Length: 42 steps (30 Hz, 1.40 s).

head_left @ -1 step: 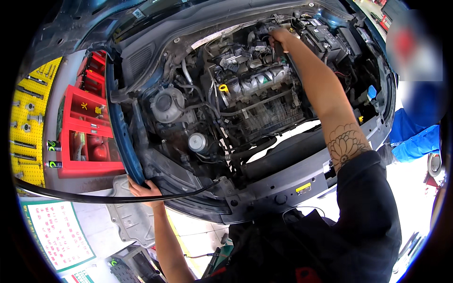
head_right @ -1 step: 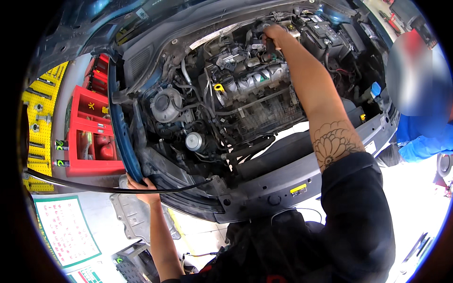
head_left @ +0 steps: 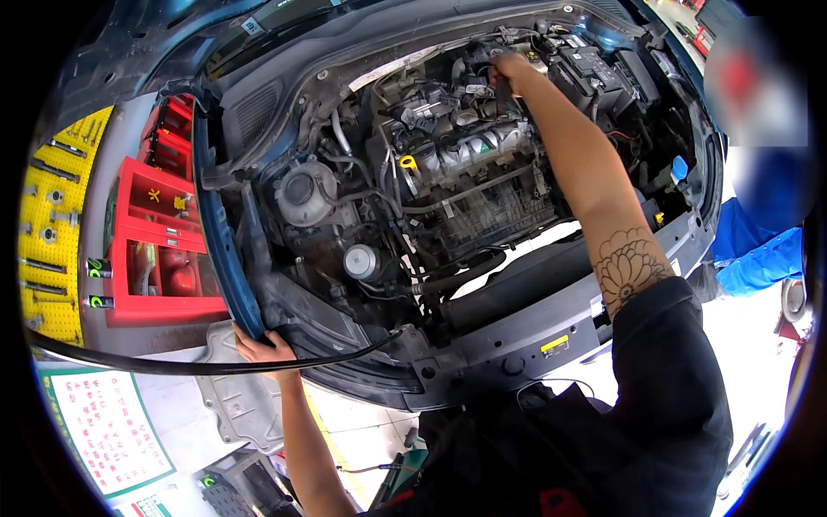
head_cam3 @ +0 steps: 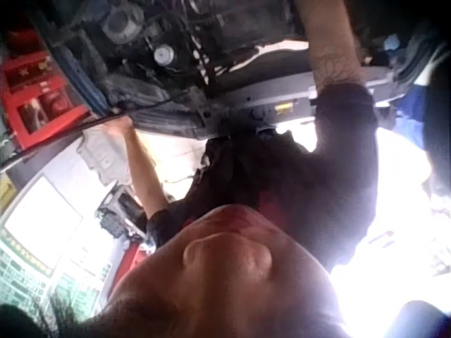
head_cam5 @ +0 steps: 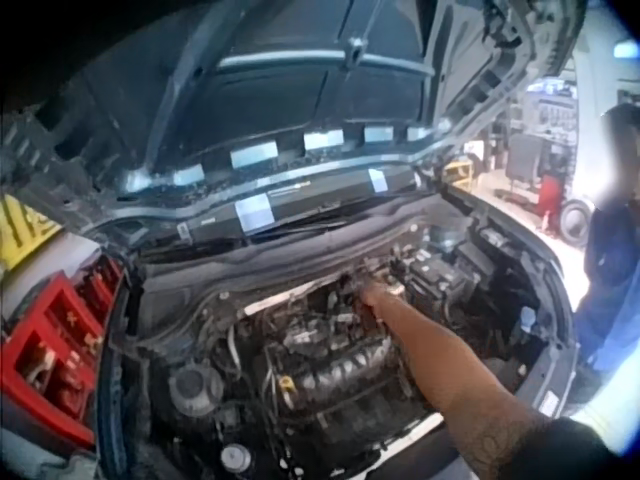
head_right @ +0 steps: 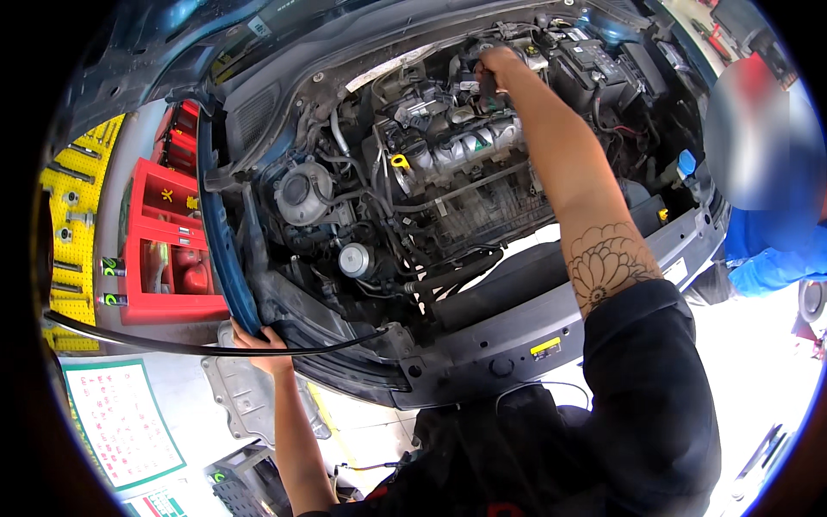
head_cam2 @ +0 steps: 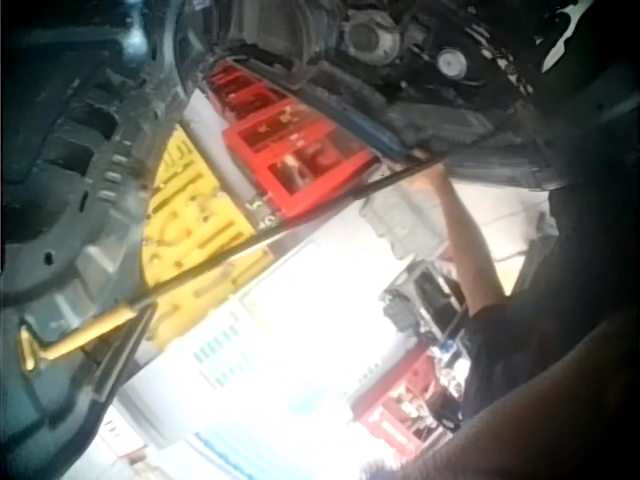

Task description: The person works under the open hood of a car, using a ratchet and other hand tools to loosen and tighten bolts on engine components. They reposition hoses and parts to access different areas of the engine bay.

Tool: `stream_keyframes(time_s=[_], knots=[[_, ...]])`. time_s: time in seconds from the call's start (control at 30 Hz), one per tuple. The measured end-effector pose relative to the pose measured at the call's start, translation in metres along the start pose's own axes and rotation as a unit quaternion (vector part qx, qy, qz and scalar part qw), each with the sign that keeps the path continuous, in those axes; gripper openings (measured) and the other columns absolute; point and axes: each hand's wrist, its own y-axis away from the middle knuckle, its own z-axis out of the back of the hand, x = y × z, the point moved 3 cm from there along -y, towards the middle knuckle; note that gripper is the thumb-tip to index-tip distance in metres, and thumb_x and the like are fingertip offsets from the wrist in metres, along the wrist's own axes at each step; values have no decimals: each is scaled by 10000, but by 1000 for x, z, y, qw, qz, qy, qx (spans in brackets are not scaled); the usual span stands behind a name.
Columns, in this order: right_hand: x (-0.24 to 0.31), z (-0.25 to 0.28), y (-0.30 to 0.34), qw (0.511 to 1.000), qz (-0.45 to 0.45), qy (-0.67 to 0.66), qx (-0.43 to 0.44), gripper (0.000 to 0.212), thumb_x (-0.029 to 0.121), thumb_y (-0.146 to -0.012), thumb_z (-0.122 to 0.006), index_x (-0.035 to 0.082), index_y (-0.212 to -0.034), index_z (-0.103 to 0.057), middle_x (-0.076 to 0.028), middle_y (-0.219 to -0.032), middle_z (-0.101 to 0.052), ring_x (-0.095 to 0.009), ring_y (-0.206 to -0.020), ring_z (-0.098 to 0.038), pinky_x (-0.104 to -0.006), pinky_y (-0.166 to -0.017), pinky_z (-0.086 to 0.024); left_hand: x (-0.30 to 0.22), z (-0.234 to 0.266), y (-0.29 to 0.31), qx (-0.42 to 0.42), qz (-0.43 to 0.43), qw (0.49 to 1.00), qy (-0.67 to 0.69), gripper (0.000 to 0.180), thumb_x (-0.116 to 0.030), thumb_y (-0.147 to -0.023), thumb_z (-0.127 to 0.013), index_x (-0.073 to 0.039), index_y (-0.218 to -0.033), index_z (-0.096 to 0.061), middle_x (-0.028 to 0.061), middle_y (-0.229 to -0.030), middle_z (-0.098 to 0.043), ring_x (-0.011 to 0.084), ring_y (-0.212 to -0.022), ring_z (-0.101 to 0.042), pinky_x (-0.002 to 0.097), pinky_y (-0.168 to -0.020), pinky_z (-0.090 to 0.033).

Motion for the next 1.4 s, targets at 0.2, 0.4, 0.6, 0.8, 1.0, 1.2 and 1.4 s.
stream_keyframes(time_s=[0.2,0.4,0.6,0.8,1.0,1.2,1.4], knots=[[-25,-27,-45,943,61,-297,-136,235,134,-967,-594,-22,-1135,-543,-206,-842,-686,-304,-639,-702,-473,-502,-578,-4,-7,1,-10,-11,1000,-4,674,-130,-849,-557,-3,-1497,-421,270,-1369,-521,470,-1234,-519,520,-1035,-430],[-11,-42,15,997,-8,70,-24,389,356,-1003,-596,-19,-1107,-596,-149,-908,-704,-270,-709,-735,-413,-549,-630,6,6,8,5,-10,997,73,737,-89,-824,-587,-9,-1529,-389,288,-1435,-466,490,-1312,-459,528,-1091,-387],[3,0,23,974,-7,223,41,559,512,-875,-708,-12,-1066,-674,-103,-919,-726,-231,-634,-714,-374,-489,-573,0,50,25,-86,137,937,309,574,-107,-926,-580,58,-1457,-438,246,-1397,-530,366,-1304,-515,479,-1118,-387],[15,15,26,920,78,384,-20,674,643,-773,-715,33,-1059,-716,-155,-1105,-717,-273,-956,-708,-447,-842,-570,-245,189,73,-86,-255,888,373,297,-27,-886,-522,36,-1158,-623,190,-1047,-656,347,-976,-627,459,-886,-496],[16,14,40,896,187,400,-57,679,524,-827,-717,101,-1342,-588,-235,-1468,-483,-384,-1330,-507,-480,-1034,-503,-464,42,-2,127,-299,904,277,565,-267,-873,-660,-44,-1361,-482,219,-1286,-520,401,-1185,-495,516,-998,-409],[18,15,38,932,178,315,28,597,427,-851,-716,105,-1338,-594,-230,-1216,-687,-380,-1156,-654,-469,-987,-524,-533,-159,-91,217,-246,945,0,722,-560,-898,-671,-121,-1448,-509,207,-1294,-637,366,-1260,-574,545,-1004,-460],[35,44,22,931,155,329,22,571,478,-865,-674,106,-1298,-684,-176,-1229,-708,-331,-1179,-657,-430,-1024,-510,-568,-200,-160,271,-260,927,21,463,-548,-887,-692,-90,-912,-749,174,-831,-733,380,-874,-715,483,-767,-559]])
